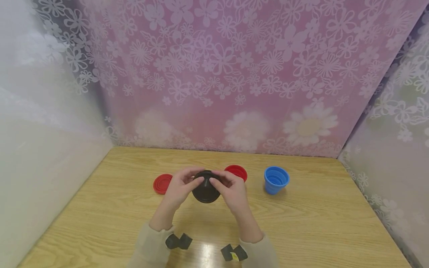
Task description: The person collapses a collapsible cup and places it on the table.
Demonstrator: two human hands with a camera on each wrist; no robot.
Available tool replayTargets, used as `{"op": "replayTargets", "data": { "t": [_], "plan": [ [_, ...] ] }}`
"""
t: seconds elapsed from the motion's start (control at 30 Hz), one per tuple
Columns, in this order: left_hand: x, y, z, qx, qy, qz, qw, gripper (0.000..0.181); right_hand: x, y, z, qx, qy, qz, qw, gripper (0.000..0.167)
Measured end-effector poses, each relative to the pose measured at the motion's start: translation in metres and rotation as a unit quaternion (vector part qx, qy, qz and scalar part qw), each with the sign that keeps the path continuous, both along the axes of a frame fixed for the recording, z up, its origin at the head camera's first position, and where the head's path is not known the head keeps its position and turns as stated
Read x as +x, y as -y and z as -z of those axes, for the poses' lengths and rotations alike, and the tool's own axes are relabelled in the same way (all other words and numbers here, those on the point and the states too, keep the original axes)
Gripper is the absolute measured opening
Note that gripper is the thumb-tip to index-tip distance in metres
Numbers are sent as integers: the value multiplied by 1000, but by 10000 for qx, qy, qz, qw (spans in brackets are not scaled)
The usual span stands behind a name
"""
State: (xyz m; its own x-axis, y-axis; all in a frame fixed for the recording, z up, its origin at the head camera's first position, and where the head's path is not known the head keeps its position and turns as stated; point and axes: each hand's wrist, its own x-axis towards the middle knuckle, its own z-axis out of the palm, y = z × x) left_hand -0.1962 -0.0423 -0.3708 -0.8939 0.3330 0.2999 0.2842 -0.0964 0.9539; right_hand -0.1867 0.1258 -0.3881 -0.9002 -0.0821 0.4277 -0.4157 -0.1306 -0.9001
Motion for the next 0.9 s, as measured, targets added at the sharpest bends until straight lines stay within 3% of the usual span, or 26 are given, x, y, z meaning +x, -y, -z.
{"op": "replayTargets", "data": {
  "t": [0.1, 0.33, 0.53, 0.7, 0.9],
  "plan": [
    [4, 1, -6, -112, -93, -13, 9999, 27, 0, 1, 0, -32, -149, 70, 9999, 24],
    [-6, -1, 12, -170, -526, -138, 9984, 29, 1, 4, 0, -40, -442, 323, 9985, 21],
    [7, -3, -7, -515, -741, -441, 9949, 24, 4, 10, -5, 229, -679, 687, 9951, 19],
    [8, -3, -8, -894, -1017, -673, 9885, 23, 13, 15, -17, 697, -658, 1042, 9899, 18],
    [11, -3, -11, -1248, -1373, -770, 9796, 20, 15, 17, -17, 1100, -659, 1283, 9834, 17]
  ]
}}
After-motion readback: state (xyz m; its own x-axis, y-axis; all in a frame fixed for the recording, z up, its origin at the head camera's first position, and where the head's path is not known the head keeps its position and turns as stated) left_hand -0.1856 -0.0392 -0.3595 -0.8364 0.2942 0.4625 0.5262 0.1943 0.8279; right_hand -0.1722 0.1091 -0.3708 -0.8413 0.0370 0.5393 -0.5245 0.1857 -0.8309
